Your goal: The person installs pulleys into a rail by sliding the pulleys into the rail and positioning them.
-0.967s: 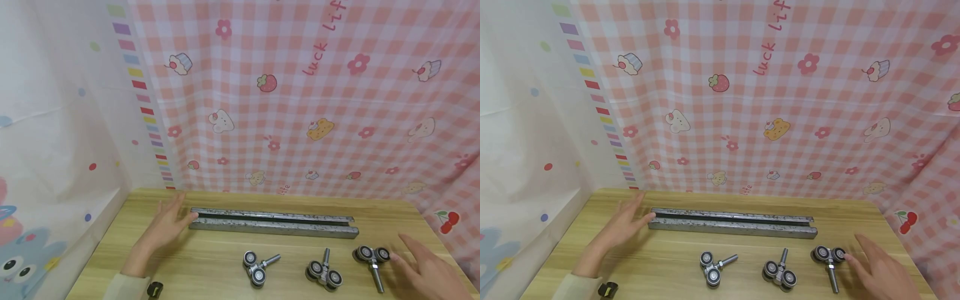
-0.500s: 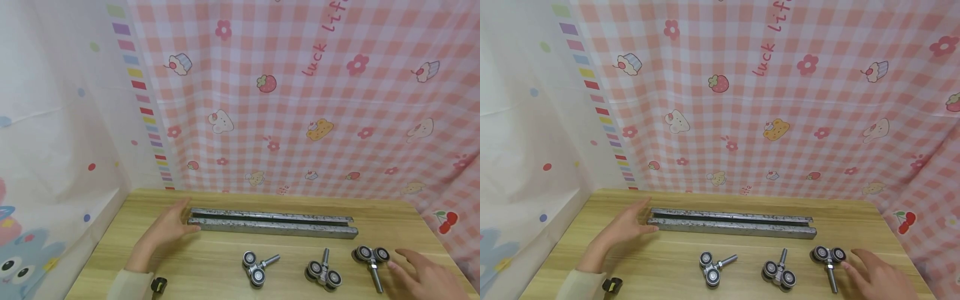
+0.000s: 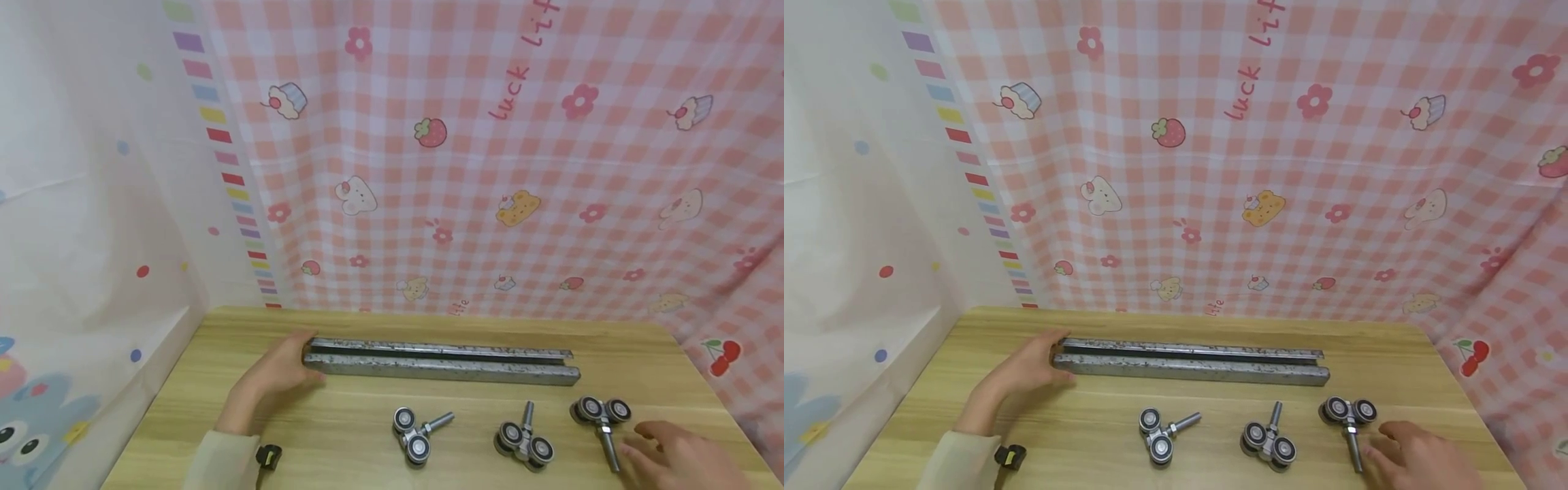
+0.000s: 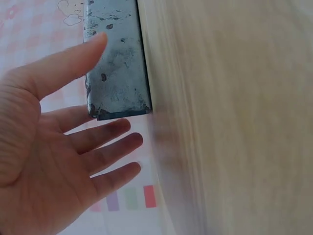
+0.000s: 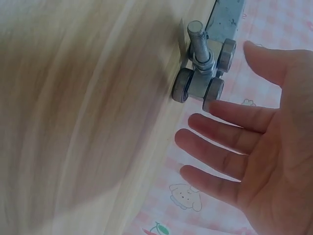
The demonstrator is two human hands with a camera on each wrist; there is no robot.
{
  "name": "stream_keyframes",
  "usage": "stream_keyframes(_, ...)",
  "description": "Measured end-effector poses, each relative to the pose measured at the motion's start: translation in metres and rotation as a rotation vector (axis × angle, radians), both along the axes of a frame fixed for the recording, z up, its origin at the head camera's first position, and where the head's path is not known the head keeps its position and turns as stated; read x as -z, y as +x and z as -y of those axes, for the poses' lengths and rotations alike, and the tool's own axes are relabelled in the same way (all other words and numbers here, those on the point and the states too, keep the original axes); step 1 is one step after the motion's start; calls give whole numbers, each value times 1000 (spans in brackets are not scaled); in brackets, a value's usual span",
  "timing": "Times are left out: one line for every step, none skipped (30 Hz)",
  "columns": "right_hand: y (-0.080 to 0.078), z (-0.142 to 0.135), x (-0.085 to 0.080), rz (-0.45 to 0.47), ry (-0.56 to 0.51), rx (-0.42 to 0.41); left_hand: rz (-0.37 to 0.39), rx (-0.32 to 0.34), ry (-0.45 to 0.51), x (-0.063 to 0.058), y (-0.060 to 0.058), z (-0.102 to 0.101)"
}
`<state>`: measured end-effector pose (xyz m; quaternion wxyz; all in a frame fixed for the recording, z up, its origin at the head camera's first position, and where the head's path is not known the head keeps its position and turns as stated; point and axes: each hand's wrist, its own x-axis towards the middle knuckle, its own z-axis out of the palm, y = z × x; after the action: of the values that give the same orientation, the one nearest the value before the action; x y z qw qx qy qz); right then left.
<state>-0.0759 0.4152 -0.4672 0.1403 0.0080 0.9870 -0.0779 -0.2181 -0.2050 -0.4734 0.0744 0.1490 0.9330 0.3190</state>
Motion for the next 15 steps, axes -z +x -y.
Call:
stream_keyframes(0, 1, 1, 7, 5, 4, 7, -1, 2, 0, 0, 0)
stream_keyframes(0, 2, 1, 11, 7, 7, 12, 0, 2, 0, -1, 0)
stream_keyframes(0, 4, 2, 40, -18, 64, 14, 2, 1, 0, -1, 0)
stream_keyframes(1, 5, 3, 56, -19, 70, 19, 0, 2, -1, -2, 0)
stream_keyframes(1, 5, 3, 67, -19, 80, 29, -6, 10, -1, -2, 0)
stream_keyframes(1, 6, 4, 78, -20, 86, 32, -6, 11, -2, -3, 0)
stream_keyframes(1, 7, 5, 84, -18, 86, 33, -5, 8, -2, -3, 1)
stream_keyframes(1, 8, 6, 87, -21, 83, 36, -6, 8, -3, -3, 1)
stream_keyframes(1, 9, 8, 91, -24, 79, 38, -11, 7, -3, -4, 1)
stream_keyframes(1, 10, 9, 86, -22, 71, 45, -18, 9, -4, -4, 0)
stream_keyframes(1, 11, 11, 80, -20, 63, 50, -23, 8, -4, -4, 0)
stream_keyframes(2, 12, 13, 74, -21, 52, 50, -27, 2, -4, -3, 0)
stream_keyframes(2, 12, 15, 66, -19, 42, 51, -32, 0, -4, -3, 0)
stream_keyframes(2, 12, 18, 61, -19, 36, 52, -38, -2, -4, -3, 0)
stream_keyframes(2, 12, 20, 59, -17, 29, 52, -43, -6, -4, -3, 0)
